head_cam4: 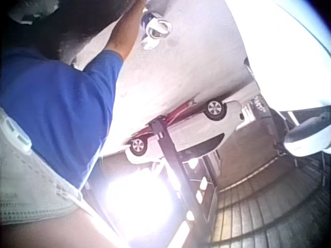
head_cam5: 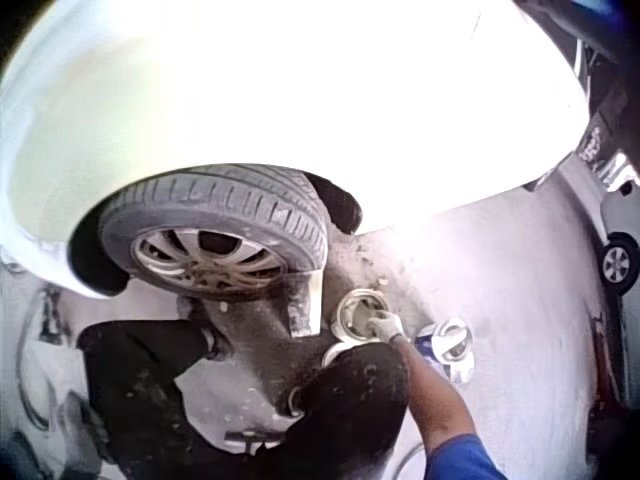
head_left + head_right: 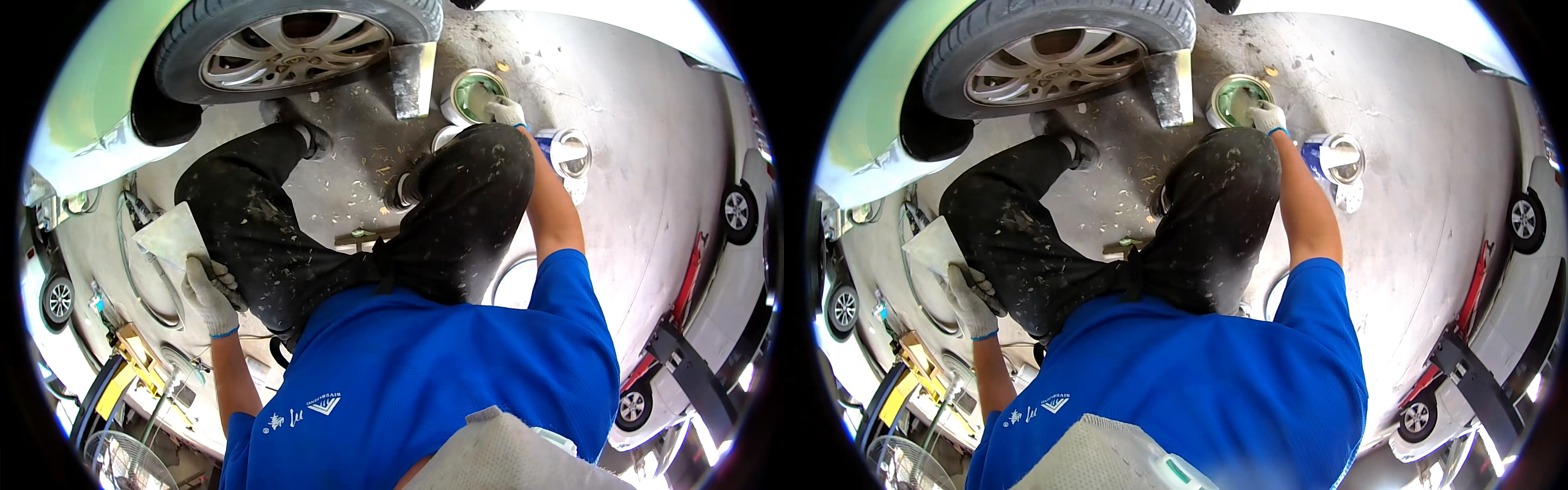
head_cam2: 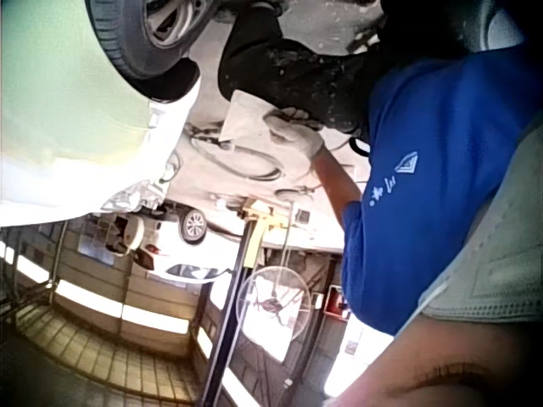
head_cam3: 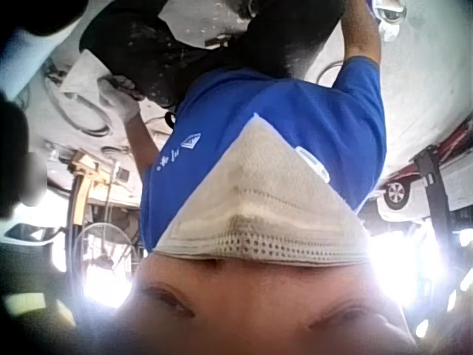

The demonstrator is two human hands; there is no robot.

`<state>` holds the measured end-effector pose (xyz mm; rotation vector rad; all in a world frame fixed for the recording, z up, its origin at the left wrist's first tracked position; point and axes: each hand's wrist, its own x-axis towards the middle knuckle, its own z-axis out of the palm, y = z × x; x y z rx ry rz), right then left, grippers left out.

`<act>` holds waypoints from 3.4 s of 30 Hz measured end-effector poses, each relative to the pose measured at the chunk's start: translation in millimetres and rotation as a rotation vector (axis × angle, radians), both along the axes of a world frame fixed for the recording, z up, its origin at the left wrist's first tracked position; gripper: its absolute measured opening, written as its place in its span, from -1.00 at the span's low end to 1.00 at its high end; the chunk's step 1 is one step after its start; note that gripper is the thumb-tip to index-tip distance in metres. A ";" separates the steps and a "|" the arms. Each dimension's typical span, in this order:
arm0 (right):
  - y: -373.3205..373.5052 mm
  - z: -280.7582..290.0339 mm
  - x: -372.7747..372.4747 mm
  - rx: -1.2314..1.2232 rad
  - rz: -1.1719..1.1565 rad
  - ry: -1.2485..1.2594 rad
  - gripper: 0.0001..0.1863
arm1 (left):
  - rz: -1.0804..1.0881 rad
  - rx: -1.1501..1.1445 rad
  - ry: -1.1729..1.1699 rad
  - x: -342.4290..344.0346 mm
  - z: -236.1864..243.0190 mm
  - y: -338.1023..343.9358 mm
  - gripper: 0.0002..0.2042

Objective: The person kneels beside a white car and applies a green body filler paste to the front wheel arch using a spreader. They repeatedly scoop the paste from a container and smooth it onto the surface.

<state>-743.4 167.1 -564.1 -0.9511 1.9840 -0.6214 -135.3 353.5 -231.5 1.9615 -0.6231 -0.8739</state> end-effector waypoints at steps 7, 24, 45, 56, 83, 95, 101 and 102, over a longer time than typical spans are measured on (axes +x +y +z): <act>-8.6 29.9 27.1 0.114 -0.252 -0.471 -0.65 | -0.050 0.052 -0.070 2.8 10.5 9.3 -0.43; 10.9 -7.0 2.0 0.015 -0.058 -0.166 -0.33 | -0.075 0.010 -0.010 8.2 -0.5 6.9 -0.42; 38.3 32.2 5.1 -0.006 -0.387 -0.554 -0.57 | -0.054 0.049 -0.056 3.1 4.7 2.1 -0.40; 42.4 54.4 7.0 -0.123 -0.332 -0.465 -0.61 | -0.011 0.058 -0.061 -8.2 11.2 -3.3 -0.40; 20.0 71.2 44.1 -0.184 0.406 0.433 -0.64 | -0.012 0.056 -0.046 -3.3 5.2 2.3 -0.43; -18.3 35.6 50.5 0.030 0.675 0.593 -0.68 | 0.002 0.113 0.050 6.6 10.0 -0.7 -0.52; -29.8 4.3 32.9 0.077 0.575 0.382 -0.63 | -0.029 0.144 -0.038 4.2 14.1 -3.7 -0.56; -29.7 -1.6 27.6 0.095 0.527 0.305 -0.63 | -0.037 0.148 -0.032 3.5 15.4 -5.4 -0.57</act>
